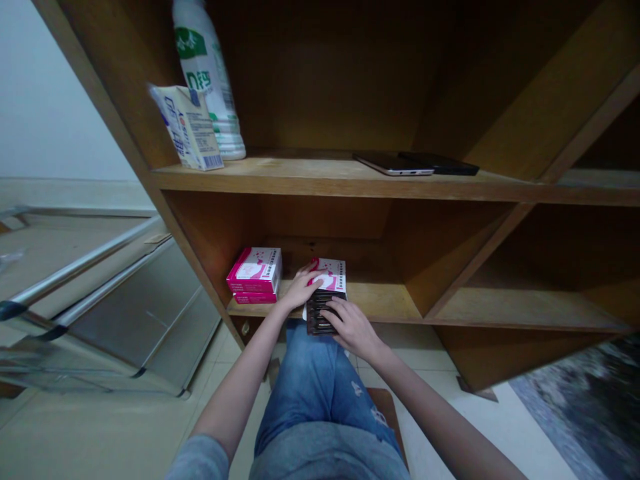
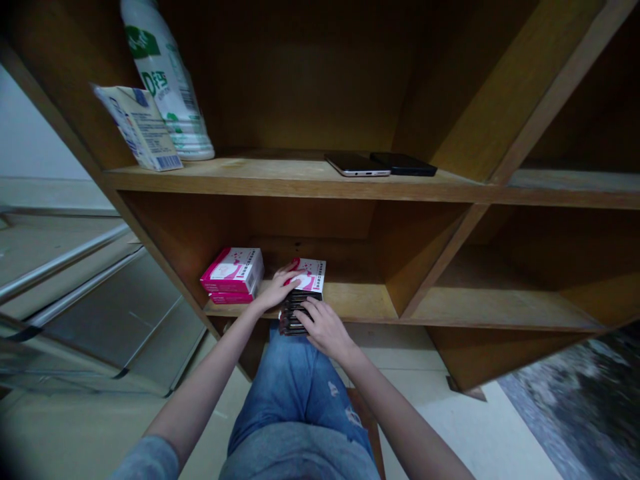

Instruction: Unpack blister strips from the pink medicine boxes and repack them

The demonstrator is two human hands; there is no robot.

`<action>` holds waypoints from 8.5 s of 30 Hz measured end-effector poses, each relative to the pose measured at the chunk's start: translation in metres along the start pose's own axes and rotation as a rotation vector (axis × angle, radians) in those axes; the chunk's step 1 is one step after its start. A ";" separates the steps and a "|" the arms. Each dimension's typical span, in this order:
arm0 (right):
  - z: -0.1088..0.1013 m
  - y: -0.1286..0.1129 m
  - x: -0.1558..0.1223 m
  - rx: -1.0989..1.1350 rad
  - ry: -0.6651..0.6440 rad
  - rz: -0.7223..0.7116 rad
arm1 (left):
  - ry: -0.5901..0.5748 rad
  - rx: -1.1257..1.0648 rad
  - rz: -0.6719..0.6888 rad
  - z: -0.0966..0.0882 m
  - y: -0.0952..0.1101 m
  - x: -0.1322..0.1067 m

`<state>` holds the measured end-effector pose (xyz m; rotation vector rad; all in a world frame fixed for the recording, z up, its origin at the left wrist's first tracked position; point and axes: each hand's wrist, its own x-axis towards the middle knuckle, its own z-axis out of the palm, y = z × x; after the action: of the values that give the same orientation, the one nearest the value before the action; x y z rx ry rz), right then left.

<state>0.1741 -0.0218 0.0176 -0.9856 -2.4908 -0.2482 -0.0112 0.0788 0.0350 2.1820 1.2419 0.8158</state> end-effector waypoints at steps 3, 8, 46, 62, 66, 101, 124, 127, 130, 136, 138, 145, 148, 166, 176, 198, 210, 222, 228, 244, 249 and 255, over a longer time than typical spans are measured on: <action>-0.003 -0.001 -0.008 -0.016 0.011 -0.068 | 0.044 -0.143 -0.063 0.006 -0.010 -0.002; -0.014 -0.012 -0.020 -0.032 0.126 -0.141 | 0.184 -0.338 -0.117 0.012 -0.017 -0.010; -0.020 0.052 -0.009 -0.025 0.193 0.346 | 0.159 -0.294 -0.119 0.012 -0.019 -0.015; 0.011 -0.015 0.061 0.163 -0.125 0.435 | 0.232 -0.308 -0.164 0.011 -0.017 -0.010; 0.013 -0.015 0.066 0.204 -0.126 0.459 | 0.229 -0.318 -0.152 0.010 -0.016 -0.010; -0.106 -0.018 -0.020 0.686 0.639 0.748 | 0.289 -0.469 -0.206 0.015 -0.030 -0.009; -0.002 0.063 -0.071 0.429 0.451 0.867 | 0.288 -0.475 -0.203 0.013 -0.027 -0.010; -0.010 0.061 -0.070 0.345 0.434 0.878 | 0.284 -0.480 -0.206 0.013 -0.026 -0.011; -0.020 0.058 -0.067 0.231 0.445 0.905 | 0.285 -0.487 -0.203 0.013 -0.024 -0.012; -0.042 0.047 -0.055 0.207 0.499 0.893 | 0.296 -0.483 -0.191 0.012 -0.026 -0.008; -0.047 0.041 -0.047 0.235 0.518 0.852 | 0.335 -0.467 -0.161 0.011 -0.023 -0.009; -0.049 0.006 0.005 0.464 0.432 0.665 | 0.532 -0.352 0.016 0.001 0.034 -0.061; -0.046 -0.012 0.035 0.582 0.371 0.562 | 0.596 -0.171 0.054 -0.017 0.055 -0.086; 0.006 -0.046 0.153 0.847 0.033 0.458 | 0.763 0.143 -0.350 -0.094 -0.020 -0.071; 0.000 -0.034 0.134 0.928 0.249 0.544 | 0.828 0.150 -0.247 -0.065 0.022 -0.063; 0.001 0.059 0.059 0.936 0.368 0.639 | 0.597 -0.005 -0.150 0.005 0.052 -0.009; 0.003 0.066 0.055 0.952 0.396 0.690 | 0.563 -0.240 -0.065 0.004 0.039 -0.013; 0.008 0.039 0.070 1.044 0.611 0.843 | 0.762 -0.676 -0.239 0.025 0.044 -0.004; 0.011 0.037 0.071 0.911 0.653 0.878 | 0.810 -0.693 -0.249 0.030 0.043 -0.002; 0.013 0.035 0.069 1.076 0.640 0.856 | 0.702 -0.718 -0.226 0.024 0.039 -0.011; 0.011 0.035 0.064 1.178 0.595 0.791 | 0.590 -0.783 -0.192 0.023 0.032 -0.016; 0.011 0.041 0.058 1.096 0.504 0.735 | 0.517 -0.749 -0.101 0.023 0.026 -0.026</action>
<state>0.1607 0.0470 0.0349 -1.0311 -1.3026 0.8817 0.0093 0.0411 0.0294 1.3369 1.0100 1.5614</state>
